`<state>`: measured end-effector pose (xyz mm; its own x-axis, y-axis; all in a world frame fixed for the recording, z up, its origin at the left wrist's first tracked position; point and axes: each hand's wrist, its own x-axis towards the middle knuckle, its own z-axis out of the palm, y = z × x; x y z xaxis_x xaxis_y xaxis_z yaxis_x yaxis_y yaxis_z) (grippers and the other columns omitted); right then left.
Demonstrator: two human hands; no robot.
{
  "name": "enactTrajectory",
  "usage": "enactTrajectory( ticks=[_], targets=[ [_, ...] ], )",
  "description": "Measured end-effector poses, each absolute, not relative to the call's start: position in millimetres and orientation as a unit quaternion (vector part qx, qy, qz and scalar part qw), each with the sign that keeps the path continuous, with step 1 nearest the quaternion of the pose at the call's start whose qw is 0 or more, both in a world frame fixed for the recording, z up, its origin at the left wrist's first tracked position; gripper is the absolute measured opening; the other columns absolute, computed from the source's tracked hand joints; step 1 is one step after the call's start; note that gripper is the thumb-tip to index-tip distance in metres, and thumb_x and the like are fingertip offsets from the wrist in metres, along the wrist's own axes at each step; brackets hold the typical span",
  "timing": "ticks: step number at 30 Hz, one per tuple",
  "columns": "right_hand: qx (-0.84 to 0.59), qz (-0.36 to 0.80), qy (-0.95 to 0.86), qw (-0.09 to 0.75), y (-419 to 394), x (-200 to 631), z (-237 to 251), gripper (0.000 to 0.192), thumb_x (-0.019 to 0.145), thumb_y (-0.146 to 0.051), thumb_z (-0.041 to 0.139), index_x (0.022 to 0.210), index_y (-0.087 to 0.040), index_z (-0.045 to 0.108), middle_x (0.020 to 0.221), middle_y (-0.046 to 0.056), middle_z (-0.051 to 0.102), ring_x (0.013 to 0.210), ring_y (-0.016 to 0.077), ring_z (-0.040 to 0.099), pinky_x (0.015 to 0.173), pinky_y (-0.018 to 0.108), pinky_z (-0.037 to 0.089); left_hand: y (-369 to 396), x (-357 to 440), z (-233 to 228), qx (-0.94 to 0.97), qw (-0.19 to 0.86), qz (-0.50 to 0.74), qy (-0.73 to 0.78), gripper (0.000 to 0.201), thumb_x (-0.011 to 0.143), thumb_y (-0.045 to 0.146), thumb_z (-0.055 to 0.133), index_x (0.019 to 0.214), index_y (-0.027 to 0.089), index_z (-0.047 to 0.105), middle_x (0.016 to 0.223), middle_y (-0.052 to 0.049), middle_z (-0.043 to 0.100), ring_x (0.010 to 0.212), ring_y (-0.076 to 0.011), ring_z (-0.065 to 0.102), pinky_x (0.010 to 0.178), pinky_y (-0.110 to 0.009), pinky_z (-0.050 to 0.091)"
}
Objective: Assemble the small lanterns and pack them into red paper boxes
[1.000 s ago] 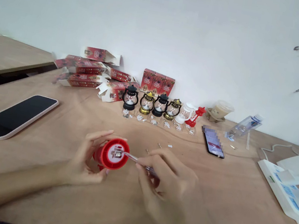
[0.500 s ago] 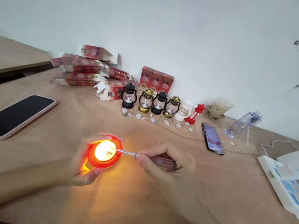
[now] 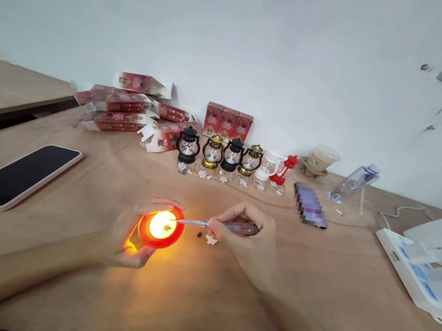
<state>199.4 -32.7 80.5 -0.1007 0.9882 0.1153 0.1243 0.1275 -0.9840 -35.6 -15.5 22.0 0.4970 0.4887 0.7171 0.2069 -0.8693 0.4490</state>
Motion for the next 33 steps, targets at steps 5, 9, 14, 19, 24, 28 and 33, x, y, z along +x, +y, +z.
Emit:
enactTrajectory(
  ticks=[5,9,14,19,24,28,33],
  targets=[
    [-0.441,0.501,-0.568,0.481,-28.6,199.8,76.2,0.026,0.064,-0.034,0.080,0.068,-0.019,0.058,0.062,0.001,0.071,0.055,0.0145,0.067,0.055,0.024,0.055,-13.1,-36.9,18.2,0.855,0.142,0.464,0.183,0.059,0.068,0.015,0.051,0.125,0.021,0.037,0.113,-0.012,0.056,0.107,-0.0279,0.054,0.087,-0.045,0.049],
    [-0.443,0.498,-0.576,0.473,-29.6,199.7,78.6,0.027,0.062,-0.033,0.081,0.067,-0.019,0.058,0.063,0.002,0.071,0.056,0.0152,0.067,0.053,0.024,0.055,-11.9,-37.9,16.6,0.859,0.163,0.453,0.176,0.059,0.069,0.016,0.052,0.126,0.022,0.036,0.118,-0.013,0.055,0.108,-0.0285,0.053,0.085,-0.046,0.051],
    [-0.433,0.485,-0.607,0.456,-37.3,201.2,87.0,0.021,0.066,-0.028,0.078,0.067,-0.018,0.060,0.071,0.003,0.072,0.060,0.0122,0.067,0.055,0.021,0.054,-8.8,-40.9,9.4,0.862,0.189,0.451,0.134,0.063,0.067,0.015,0.052,0.128,0.022,0.035,0.119,-0.014,0.054,0.108,-0.0285,0.053,0.082,-0.046,0.053],
    [-0.419,0.494,-0.608,0.459,-38.7,202.2,85.1,0.021,0.069,-0.028,0.077,0.068,-0.018,0.058,0.071,0.002,0.072,0.057,0.0101,0.066,0.054,0.019,0.054,-6.2,-42.2,6.0,0.865,0.192,0.449,0.115,0.064,0.068,0.015,0.053,0.129,0.024,0.035,0.119,-0.013,0.052,0.111,-0.0283,0.051,0.087,-0.050,0.050],
    [-0.416,0.513,-0.585,0.471,-32.8,200.7,78.3,0.026,0.068,-0.031,0.078,0.068,-0.017,0.056,0.064,0.002,0.070,0.054,0.0126,0.066,0.052,0.022,0.056,-5.8,-39.6,15.6,0.868,0.157,0.457,0.110,0.063,0.066,0.014,0.053,0.125,0.025,0.035,0.116,-0.012,0.052,0.108,-0.0271,0.052,0.087,-0.049,0.050],
    [-0.412,0.515,-0.573,0.485,-30.1,197.7,78.4,0.031,0.064,-0.033,0.080,0.067,-0.018,0.054,0.061,0.001,0.069,0.053,0.0134,0.066,0.050,0.022,0.056,-6.7,-40.1,21.5,0.875,0.139,0.445,0.133,0.056,0.065,0.013,0.054,0.118,0.025,0.040,0.118,-0.012,0.051,0.110,-0.0294,0.052,0.086,-0.050,0.050],
    [-0.430,0.464,-0.598,0.491,-35.8,192.1,84.1,0.029,0.067,-0.035,0.077,0.068,-0.019,0.053,0.067,0.003,0.071,0.053,0.0132,0.066,0.050,0.023,0.055,-6.6,-42.6,21.8,0.861,0.143,0.466,0.144,0.061,0.064,0.012,0.055,0.121,0.025,0.038,0.120,-0.013,0.051,0.108,-0.0298,0.056,0.083,-0.048,0.053]
  ],
)
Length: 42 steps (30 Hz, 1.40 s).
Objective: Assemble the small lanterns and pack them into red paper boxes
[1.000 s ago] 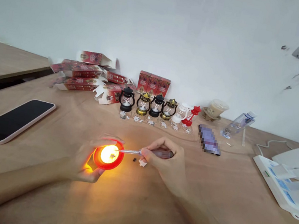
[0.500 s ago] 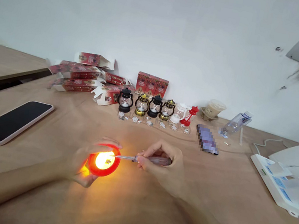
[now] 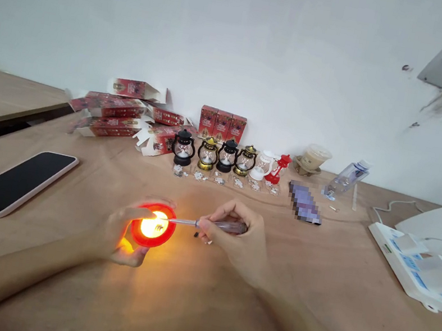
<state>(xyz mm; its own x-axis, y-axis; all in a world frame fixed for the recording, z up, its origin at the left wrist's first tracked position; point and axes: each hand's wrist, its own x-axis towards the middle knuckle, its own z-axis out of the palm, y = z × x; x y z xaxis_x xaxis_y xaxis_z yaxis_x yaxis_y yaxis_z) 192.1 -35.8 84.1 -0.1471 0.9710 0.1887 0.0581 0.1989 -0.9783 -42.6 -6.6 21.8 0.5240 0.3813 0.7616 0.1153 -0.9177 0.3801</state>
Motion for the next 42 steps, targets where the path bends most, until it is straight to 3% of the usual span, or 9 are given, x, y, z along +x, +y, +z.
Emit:
enactTrajectory(
  ticks=[8,12,17,25,33,42],
  targets=[
    [-0.436,0.320,-0.731,0.415,-51.1,190.6,110.7,0.015,0.075,-0.030,0.069,0.073,-0.018,0.060,0.072,0.002,0.071,0.060,0.0116,0.066,0.054,0.020,0.052,-5.3,-38.2,23.9,0.856,0.121,0.487,0.123,0.056,0.065,0.017,0.063,0.116,0.021,0.040,0.112,-0.014,0.054,0.109,-0.0312,0.056,0.085,-0.051,0.051],
    [-0.434,0.361,-0.727,0.392,-45.0,186.3,127.8,0.017,0.072,-0.030,0.072,0.071,-0.018,0.059,0.064,0.001,0.067,0.057,0.0111,0.064,0.051,0.019,0.050,-6.5,-38.0,24.6,0.856,0.132,0.489,0.106,0.065,0.061,0.010,0.058,0.120,0.026,0.036,0.111,-0.012,0.054,0.108,-0.0322,0.056,0.084,-0.055,0.051],
    [-0.437,0.445,-0.685,0.375,-35.8,181.8,137.8,0.026,0.067,-0.036,0.075,0.068,-0.019,0.056,0.058,-0.002,0.065,0.049,0.0107,0.063,0.044,0.019,0.050,-5.9,-41.2,25.6,0.861,0.111,0.483,0.111,0.064,0.063,0.011,0.057,0.121,0.029,0.035,0.113,-0.010,0.052,0.108,-0.0303,0.056,0.085,-0.052,0.051],
    [-0.398,0.455,-0.690,0.397,-27.7,183.5,125.9,0.029,0.064,-0.032,0.078,0.068,-0.018,0.054,0.057,-0.002,0.066,0.048,0.0105,0.062,0.046,0.020,0.050,-0.9,-45.7,21.1,0.865,0.116,0.479,0.096,0.057,0.061,0.017,0.060,0.113,0.025,0.040,0.108,-0.011,0.051,0.102,-0.0294,0.056,0.081,-0.048,0.051],
    [-0.416,0.377,-0.701,0.440,-36.1,185.5,121.1,0.018,0.073,-0.028,0.071,0.070,-0.019,0.056,0.060,-0.001,0.067,0.050,0.0114,0.063,0.046,0.020,0.049,1.2,-45.0,23.6,0.853,0.112,0.497,0.109,0.052,0.063,0.019,0.062,0.110,0.021,0.038,0.110,-0.012,0.052,0.106,-0.0285,0.057,0.084,-0.047,0.050],
    [-0.396,0.175,-0.789,0.435,-58.6,190.5,116.1,0.006,0.077,-0.018,0.065,0.075,-0.020,0.060,0.067,-0.002,0.068,0.053,0.0091,0.062,0.045,0.018,0.045,-0.3,-43.8,24.2,0.844,0.094,0.516,0.116,0.055,0.061,0.020,0.064,0.109,0.022,0.039,0.105,-0.011,0.059,0.102,-0.0285,0.059,0.081,-0.046,0.051]
  ],
)
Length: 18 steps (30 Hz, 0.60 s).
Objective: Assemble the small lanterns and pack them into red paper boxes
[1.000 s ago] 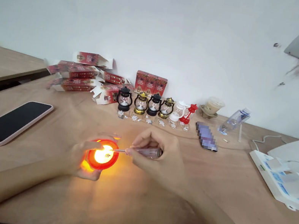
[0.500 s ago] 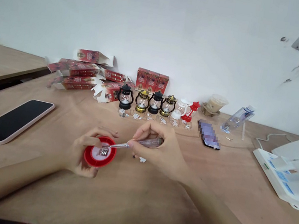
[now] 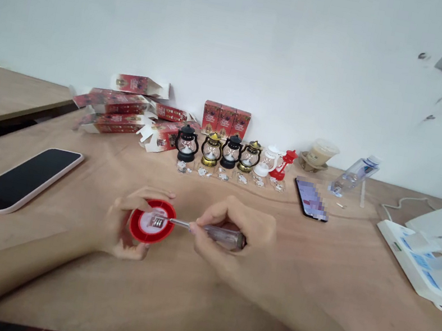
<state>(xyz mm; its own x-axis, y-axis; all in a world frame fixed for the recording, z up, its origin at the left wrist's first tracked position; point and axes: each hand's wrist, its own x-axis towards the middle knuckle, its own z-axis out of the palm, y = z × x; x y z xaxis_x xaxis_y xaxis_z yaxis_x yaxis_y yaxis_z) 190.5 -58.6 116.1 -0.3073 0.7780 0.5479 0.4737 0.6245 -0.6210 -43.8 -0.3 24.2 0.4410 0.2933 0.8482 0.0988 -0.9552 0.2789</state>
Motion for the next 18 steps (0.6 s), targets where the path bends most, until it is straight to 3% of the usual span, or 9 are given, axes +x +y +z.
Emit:
enactTrajectory(
  ticks=[8,18],
  targets=[
    [-0.361,0.086,-0.822,0.432,-69.5,180.3,116.6,0.007,0.079,-0.014,0.060,0.077,-0.020,0.060,0.066,-0.001,0.068,0.053,0.0098,0.062,0.046,0.019,0.045,-2.0,-48.2,25.2,0.853,0.055,0.501,0.134,0.055,0.062,0.022,0.064,0.111,0.022,0.039,0.108,-0.013,0.059,0.093,-0.0258,0.060,0.073,-0.040,0.052],
    [-0.432,0.273,-0.730,0.455,-56.0,182.8,109.7,0.012,0.077,-0.025,0.066,0.070,-0.020,0.059,0.065,0.001,0.070,0.051,0.0125,0.064,0.042,0.019,0.048,-1.2,-48.7,29.3,0.856,0.005,0.496,0.145,0.053,0.066,0.016,0.055,0.116,0.024,0.041,0.112,-0.014,0.057,0.098,-0.0286,0.063,0.075,-0.043,0.057]
  ],
)
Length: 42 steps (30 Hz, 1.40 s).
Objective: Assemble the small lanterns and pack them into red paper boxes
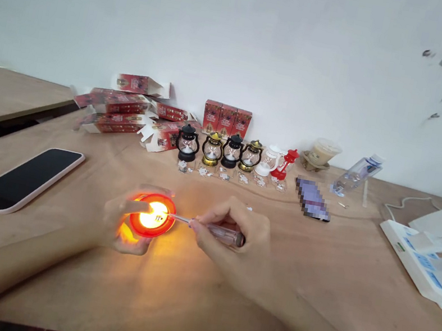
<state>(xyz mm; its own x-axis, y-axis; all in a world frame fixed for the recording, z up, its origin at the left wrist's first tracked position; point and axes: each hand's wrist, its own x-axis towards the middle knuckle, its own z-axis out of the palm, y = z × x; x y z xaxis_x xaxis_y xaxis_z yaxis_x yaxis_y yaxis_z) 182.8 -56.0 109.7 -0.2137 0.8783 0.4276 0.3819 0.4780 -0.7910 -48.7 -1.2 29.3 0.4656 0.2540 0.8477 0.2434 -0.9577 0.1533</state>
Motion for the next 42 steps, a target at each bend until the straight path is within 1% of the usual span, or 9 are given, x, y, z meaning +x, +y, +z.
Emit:
enactTrajectory(
  ticks=[4,7,12,17,22,26,30,37,42],
  targets=[
    [-0.404,0.266,-0.748,0.454,-53.5,185.9,104.3,0.009,0.077,-0.022,0.067,0.072,-0.021,0.059,0.069,0.001,0.071,0.058,0.0136,0.067,0.047,0.020,0.051,-2.9,-48.0,31.7,0.859,-0.013,0.484,0.164,0.050,0.065,0.019,0.054,0.114,0.025,0.043,0.109,-0.013,0.061,0.102,-0.0305,0.063,0.076,-0.044,0.057],
    [-0.395,0.260,-0.759,0.448,-50.9,187.3,102.5,0.010,0.078,-0.023,0.066,0.071,-0.021,0.060,0.067,0.001,0.070,0.060,0.0142,0.067,0.050,0.021,0.052,-5.3,-49.6,37.9,0.867,-0.051,0.462,0.178,0.045,0.066,0.020,0.058,0.110,0.021,0.046,0.108,-0.015,0.063,0.105,-0.0295,0.062,0.074,-0.037,0.058],
    [-0.408,0.279,-0.746,0.447,-44.0,188.4,100.0,0.011,0.078,-0.028,0.067,0.073,-0.020,0.061,0.073,0.002,0.070,0.062,0.0138,0.067,0.055,0.022,0.053,-7.9,-54.5,40.5,0.878,-0.092,0.432,0.187,0.040,0.069,0.019,0.060,0.107,0.017,0.049,0.119,-0.019,0.060,0.104,-0.0256,0.064,0.074,-0.031,0.058],
    [-0.414,0.333,-0.714,0.456,-37.8,185.8,101.0,0.014,0.075,-0.029,0.069,0.071,-0.020,0.060,0.066,0.001,0.068,0.056,0.0117,0.064,0.050,0.020,0.050,-7.2,-55.0,39.2,0.873,-0.068,0.437,0.207,0.035,0.073,0.014,0.054,0.107,0.019,0.048,0.117,-0.015,0.062,0.103,-0.0233,0.064,0.080,-0.033,0.058],
    [-0.401,0.334,-0.697,0.492,-37.3,175.3,103.5,0.017,0.074,-0.029,0.071,0.068,-0.019,0.057,0.062,-0.001,0.066,0.052,0.0101,0.062,0.048,0.020,0.049,-5.8,-52.8,45.4,0.866,-0.021,0.447,0.223,0.042,0.070,0.016,0.062,0.108,0.019,0.045,0.111,-0.015,0.063,0.103,-0.0257,0.064,0.080,-0.038,0.057],
    [-0.381,0.294,-0.742,0.467,-36.9,165.5,117.3,0.018,0.075,-0.027,0.069,0.065,-0.018,0.058,0.062,-0.001,0.066,0.051,0.0086,0.059,0.045,0.019,0.045,-7.8,-49.7,48.4,0.862,-0.008,0.441,0.251,0.043,0.070,0.017,0.061,0.109,0.020,0.044,0.107,-0.012,0.064,0.098,-0.0246,0.066,0.079,-0.038,0.058],
    [-0.366,0.241,-0.786,0.437,-32.9,156.8,137.2,0.014,0.077,-0.026,0.068,0.069,-0.018,0.059,0.059,-0.004,0.064,0.051,0.0065,0.057,0.044,0.016,0.041,-10.5,-47.7,50.4,0.853,-0.014,0.450,0.265,0.048,0.070,0.023,0.062,0.113,0.021,0.041,0.105,-0.008,0.067,0.092,-0.0225,0.069,0.070,-0.032,0.059],
    [-0.323,0.167,-0.845,0.391,-29.3,149.2,146.6,0.012,0.082,-0.025,0.064,0.075,-0.017,0.057,0.072,0.000,0.068,0.060,0.0085,0.062,0.056,0.019,0.046,-10.4,-46.1,49.4,0.844,-0.028,0.463,0.268,0.041,0.071,0.026,0.059,0.109,0.023,0.044,0.101,-0.004,0.068,0.084,-0.0199,0.070,0.062,-0.025,0.057],
    [-0.292,0.133,-0.860,0.397,-26.5,149.4,150.6,0.010,0.083,-0.027,0.062,0.076,-0.020,0.057,0.067,-0.002,0.065,0.059,0.0097,0.061,0.058,0.020,0.046,-10.6,-47.1,48.7,0.839,-0.052,0.464,0.278,0.039,0.072,0.026,0.058,0.108,0.022,0.043,0.096,-0.004,0.069,0.076,-0.0191,0.070,0.056,-0.026,0.055]
  ],
)
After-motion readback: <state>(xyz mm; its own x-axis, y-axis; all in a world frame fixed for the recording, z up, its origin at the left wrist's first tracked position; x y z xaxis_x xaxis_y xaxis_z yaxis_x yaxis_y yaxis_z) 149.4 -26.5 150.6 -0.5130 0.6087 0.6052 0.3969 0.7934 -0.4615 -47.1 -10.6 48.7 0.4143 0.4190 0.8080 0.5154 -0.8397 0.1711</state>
